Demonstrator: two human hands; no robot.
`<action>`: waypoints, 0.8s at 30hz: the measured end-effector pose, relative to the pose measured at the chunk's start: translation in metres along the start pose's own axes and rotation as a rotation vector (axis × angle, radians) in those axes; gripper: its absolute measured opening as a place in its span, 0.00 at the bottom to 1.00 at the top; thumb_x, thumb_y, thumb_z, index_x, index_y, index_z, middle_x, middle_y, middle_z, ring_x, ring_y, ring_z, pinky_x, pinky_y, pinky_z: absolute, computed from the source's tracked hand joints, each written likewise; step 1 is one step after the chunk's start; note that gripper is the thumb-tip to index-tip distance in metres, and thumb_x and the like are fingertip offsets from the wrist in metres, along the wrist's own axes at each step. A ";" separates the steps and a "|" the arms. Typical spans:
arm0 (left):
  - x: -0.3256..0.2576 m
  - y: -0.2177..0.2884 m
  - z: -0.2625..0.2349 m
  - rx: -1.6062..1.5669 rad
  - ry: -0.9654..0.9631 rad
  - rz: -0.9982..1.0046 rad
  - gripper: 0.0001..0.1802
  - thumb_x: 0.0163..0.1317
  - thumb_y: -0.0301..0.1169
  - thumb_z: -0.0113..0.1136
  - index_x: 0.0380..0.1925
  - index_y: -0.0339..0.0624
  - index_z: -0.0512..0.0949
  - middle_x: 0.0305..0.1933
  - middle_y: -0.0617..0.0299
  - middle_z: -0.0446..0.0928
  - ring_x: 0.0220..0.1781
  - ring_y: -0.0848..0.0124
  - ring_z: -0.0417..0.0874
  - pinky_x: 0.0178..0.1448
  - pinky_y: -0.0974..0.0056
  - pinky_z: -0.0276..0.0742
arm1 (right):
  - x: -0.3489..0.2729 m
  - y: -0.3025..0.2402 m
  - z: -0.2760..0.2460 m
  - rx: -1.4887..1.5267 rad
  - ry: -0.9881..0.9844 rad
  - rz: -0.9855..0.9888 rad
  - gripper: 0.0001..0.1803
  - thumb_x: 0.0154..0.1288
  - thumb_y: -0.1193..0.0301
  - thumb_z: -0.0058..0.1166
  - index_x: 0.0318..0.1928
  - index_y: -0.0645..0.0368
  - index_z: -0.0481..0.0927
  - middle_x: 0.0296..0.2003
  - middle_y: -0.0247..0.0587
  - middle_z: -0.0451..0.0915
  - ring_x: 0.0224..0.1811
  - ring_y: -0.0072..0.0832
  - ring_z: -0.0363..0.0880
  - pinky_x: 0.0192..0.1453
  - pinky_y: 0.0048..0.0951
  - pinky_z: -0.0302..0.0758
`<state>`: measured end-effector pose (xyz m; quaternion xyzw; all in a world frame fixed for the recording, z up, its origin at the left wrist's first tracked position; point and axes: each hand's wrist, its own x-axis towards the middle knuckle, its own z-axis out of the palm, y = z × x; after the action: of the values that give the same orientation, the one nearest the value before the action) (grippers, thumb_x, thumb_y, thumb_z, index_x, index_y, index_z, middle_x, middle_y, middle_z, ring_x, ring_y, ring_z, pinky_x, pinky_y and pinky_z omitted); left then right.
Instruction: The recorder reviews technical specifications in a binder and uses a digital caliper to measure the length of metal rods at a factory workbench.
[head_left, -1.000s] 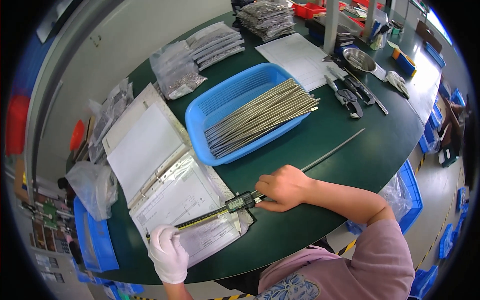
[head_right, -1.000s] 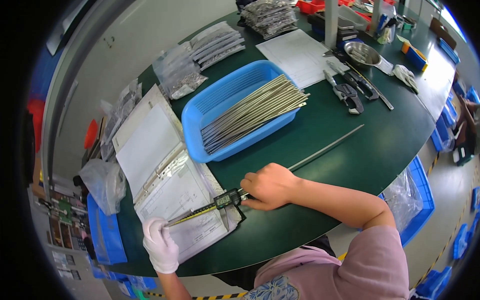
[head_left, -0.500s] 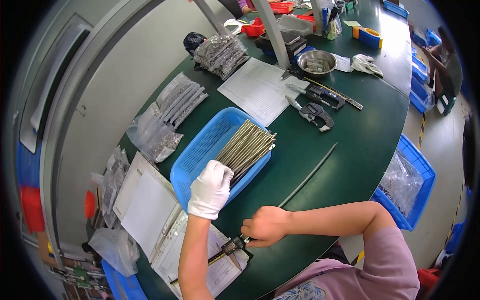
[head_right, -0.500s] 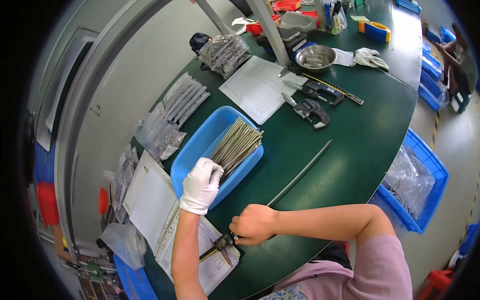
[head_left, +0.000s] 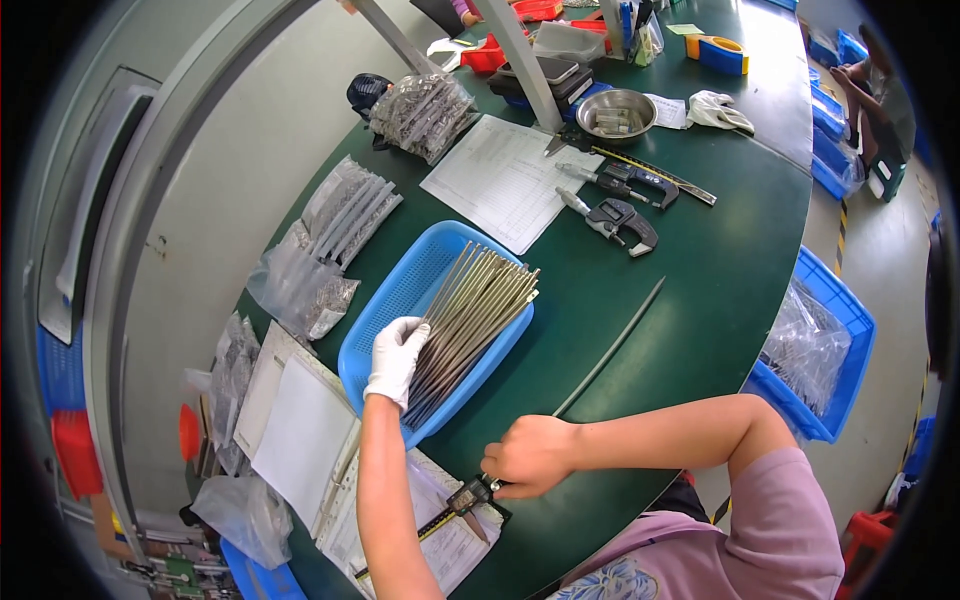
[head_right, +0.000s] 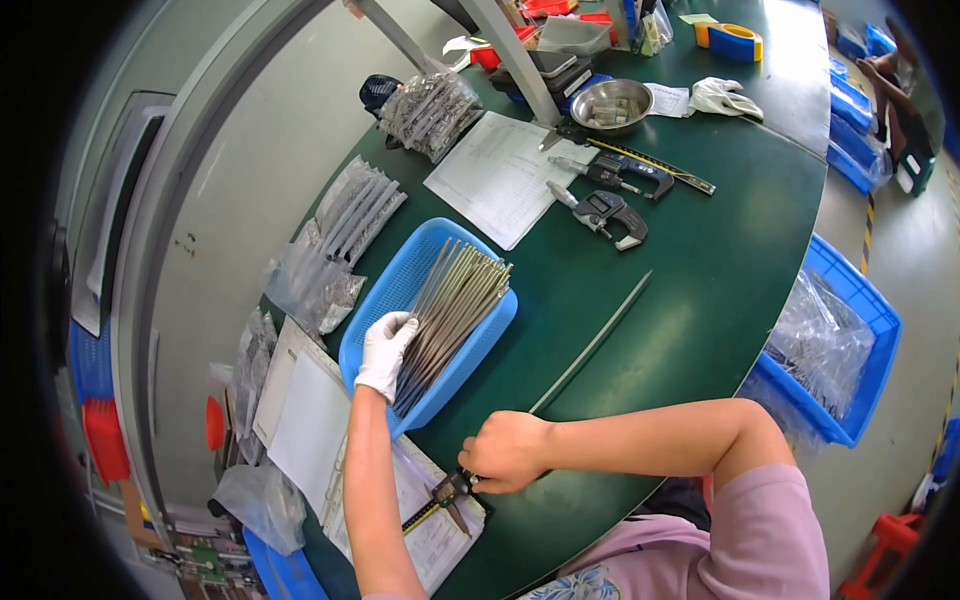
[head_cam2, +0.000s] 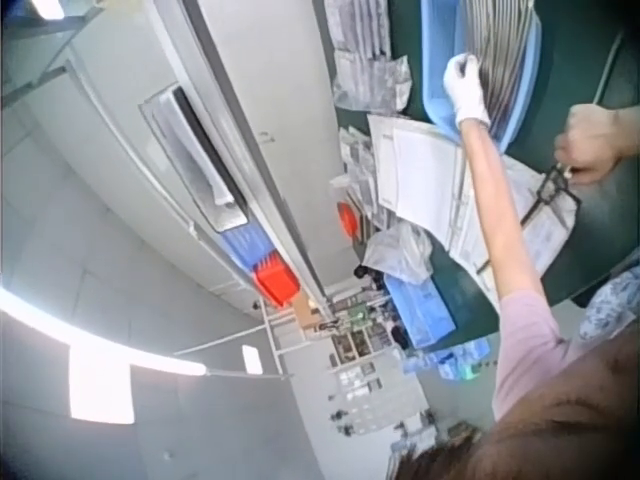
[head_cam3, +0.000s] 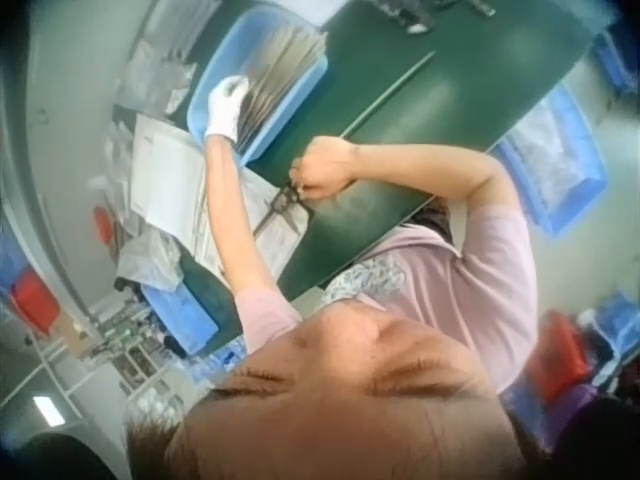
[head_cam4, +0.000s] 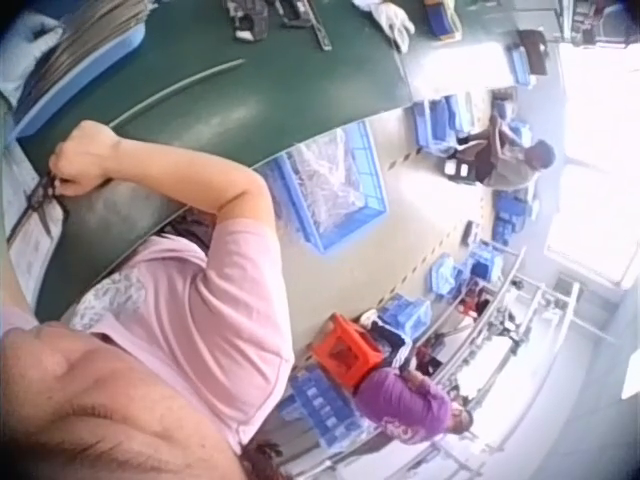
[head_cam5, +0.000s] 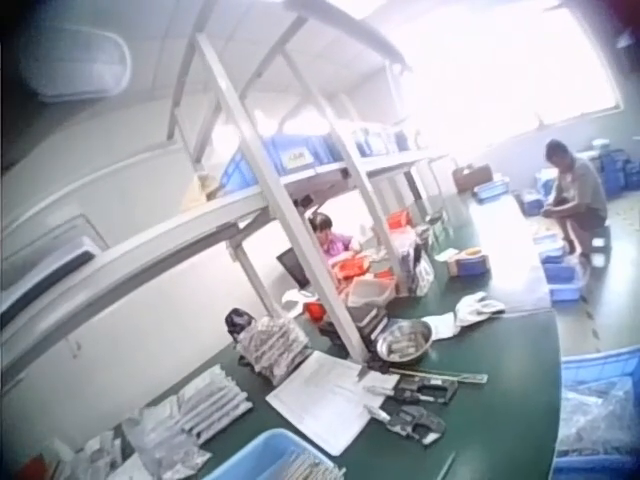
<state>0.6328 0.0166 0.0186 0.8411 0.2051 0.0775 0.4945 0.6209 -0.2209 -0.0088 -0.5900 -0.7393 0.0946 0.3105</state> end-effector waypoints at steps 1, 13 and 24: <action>-0.003 0.001 0.001 0.007 0.051 0.039 0.10 0.61 0.28 0.57 0.38 0.32 0.78 0.34 0.67 0.78 0.36 0.79 0.75 0.42 0.74 0.71 | 0.001 -0.001 -0.001 -0.003 0.003 -0.005 0.21 0.60 0.52 0.46 0.28 0.59 0.69 0.24 0.43 0.72 0.22 0.43 0.74 0.26 0.42 0.72; -0.063 0.076 -0.015 0.688 0.747 0.913 0.12 0.52 0.17 0.55 0.37 0.42 0.75 0.32 0.56 0.75 0.31 0.58 0.77 0.36 0.62 0.74 | 0.001 -0.001 0.002 -0.098 0.025 -0.036 0.19 0.59 0.52 0.49 0.28 0.57 0.69 0.23 0.41 0.70 0.22 0.40 0.75 0.23 0.40 0.71; -0.323 0.006 -0.014 0.957 0.540 0.410 0.13 0.41 0.22 0.56 0.32 0.41 0.75 0.24 0.60 0.68 0.25 0.61 0.72 0.29 0.59 0.71 | 0.004 -0.009 -0.011 -0.194 0.049 -0.049 0.16 0.49 0.59 0.59 0.32 0.58 0.76 0.23 0.40 0.71 0.20 0.40 0.73 0.22 0.36 0.69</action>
<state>0.3380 -0.1110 0.0544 0.9437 0.1691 0.2820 -0.0353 0.6198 -0.2222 0.0054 -0.6013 -0.7513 0.0008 0.2720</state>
